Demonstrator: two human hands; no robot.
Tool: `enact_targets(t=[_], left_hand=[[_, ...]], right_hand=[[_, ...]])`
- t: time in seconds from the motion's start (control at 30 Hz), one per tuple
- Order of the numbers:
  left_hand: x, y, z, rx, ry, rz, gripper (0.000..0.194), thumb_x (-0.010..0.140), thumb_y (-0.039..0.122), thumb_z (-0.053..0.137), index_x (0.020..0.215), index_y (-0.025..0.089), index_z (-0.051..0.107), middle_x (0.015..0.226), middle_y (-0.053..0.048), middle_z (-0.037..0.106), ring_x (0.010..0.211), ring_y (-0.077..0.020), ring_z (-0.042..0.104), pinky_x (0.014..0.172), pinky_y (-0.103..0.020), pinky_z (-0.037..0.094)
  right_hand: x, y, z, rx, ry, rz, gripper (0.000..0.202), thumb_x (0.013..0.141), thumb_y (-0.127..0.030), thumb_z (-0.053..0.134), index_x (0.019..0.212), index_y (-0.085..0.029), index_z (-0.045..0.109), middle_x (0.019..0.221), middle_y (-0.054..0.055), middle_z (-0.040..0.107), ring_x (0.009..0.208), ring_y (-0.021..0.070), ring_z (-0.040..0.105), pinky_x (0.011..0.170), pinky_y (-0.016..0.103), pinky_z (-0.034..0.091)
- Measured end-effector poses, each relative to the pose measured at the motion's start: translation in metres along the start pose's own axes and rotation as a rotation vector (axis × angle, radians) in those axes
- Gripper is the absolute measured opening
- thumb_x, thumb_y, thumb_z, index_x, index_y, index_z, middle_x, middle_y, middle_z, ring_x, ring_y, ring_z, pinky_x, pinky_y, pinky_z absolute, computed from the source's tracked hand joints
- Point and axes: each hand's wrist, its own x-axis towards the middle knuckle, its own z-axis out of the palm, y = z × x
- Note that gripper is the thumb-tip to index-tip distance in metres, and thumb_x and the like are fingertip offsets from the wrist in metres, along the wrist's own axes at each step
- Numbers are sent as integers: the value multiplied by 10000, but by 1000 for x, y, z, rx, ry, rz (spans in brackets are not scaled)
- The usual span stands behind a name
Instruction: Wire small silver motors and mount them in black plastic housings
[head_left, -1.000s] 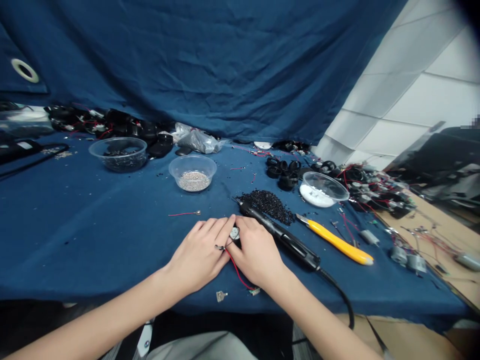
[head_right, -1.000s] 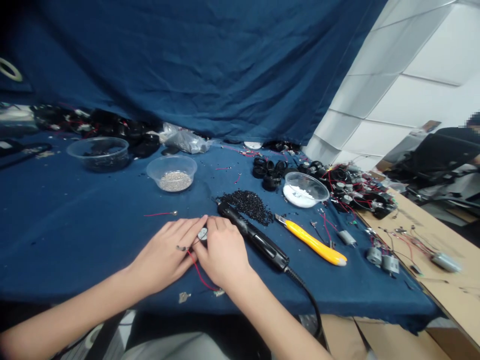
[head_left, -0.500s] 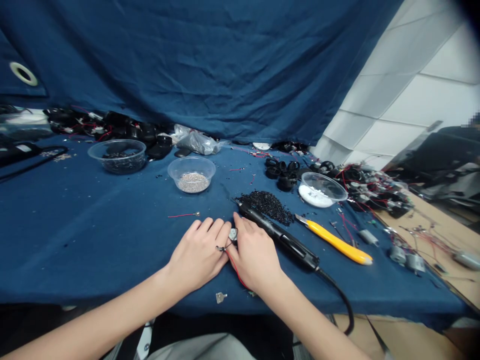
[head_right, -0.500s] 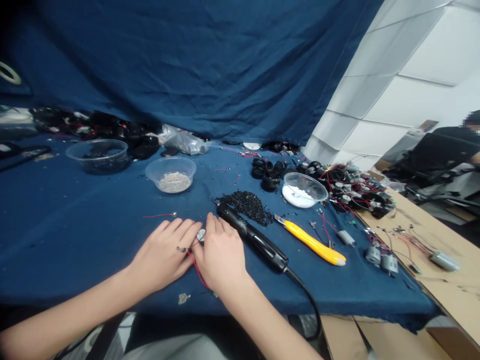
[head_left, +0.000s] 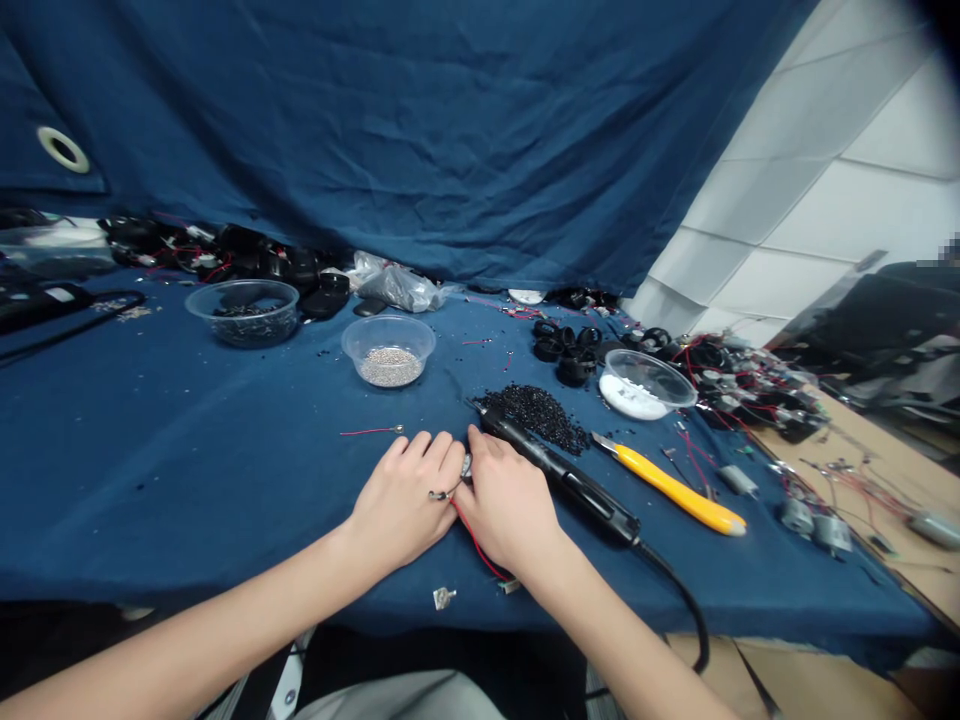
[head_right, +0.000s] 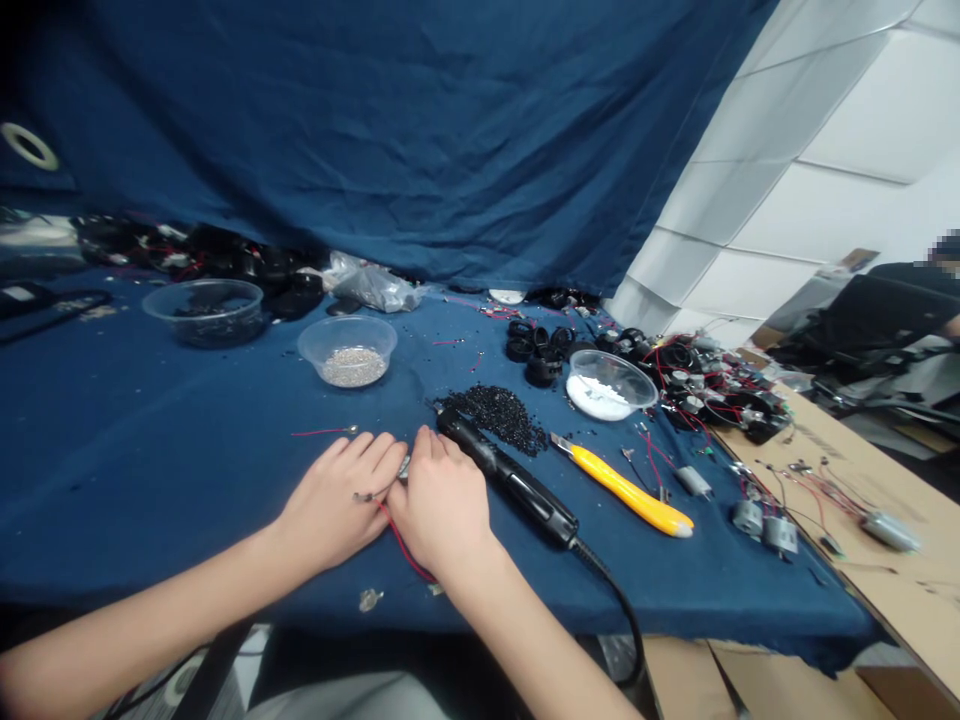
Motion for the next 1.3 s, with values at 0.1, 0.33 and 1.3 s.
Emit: enact_targets(t=[0.1,0.33,1.3], left_hand=[[3,-1,1,-4,-3,-16,172,851,173,525,1007,129,582,950,-84,606,843,-274,547,732,-412,427],[2,-1,1,2,-9,-9,104,846,170,522,929,151,582,902,-68,603,832,-267,545,710,-406,429],[4,3,3,53,-8,31,280,898,165,467,1136,76,587,1041,-134,627,932,-294,518,756,-419,413]], right_hand=[[1,0,-2,-10,-10,0,480,934,-276,426,1340,-61,567,1305,144,600,1199,253,585,987,364,504],[-2,-3,-5,-34,-4,31,452,935,-296,479,1335,-110,574,1197,110,662,1033,243,665,880,344,541],[-7,-7,5,-78,-4,120,339,959,-340,484,1229,-176,609,1193,70,661,1023,222,673,761,267,525]])
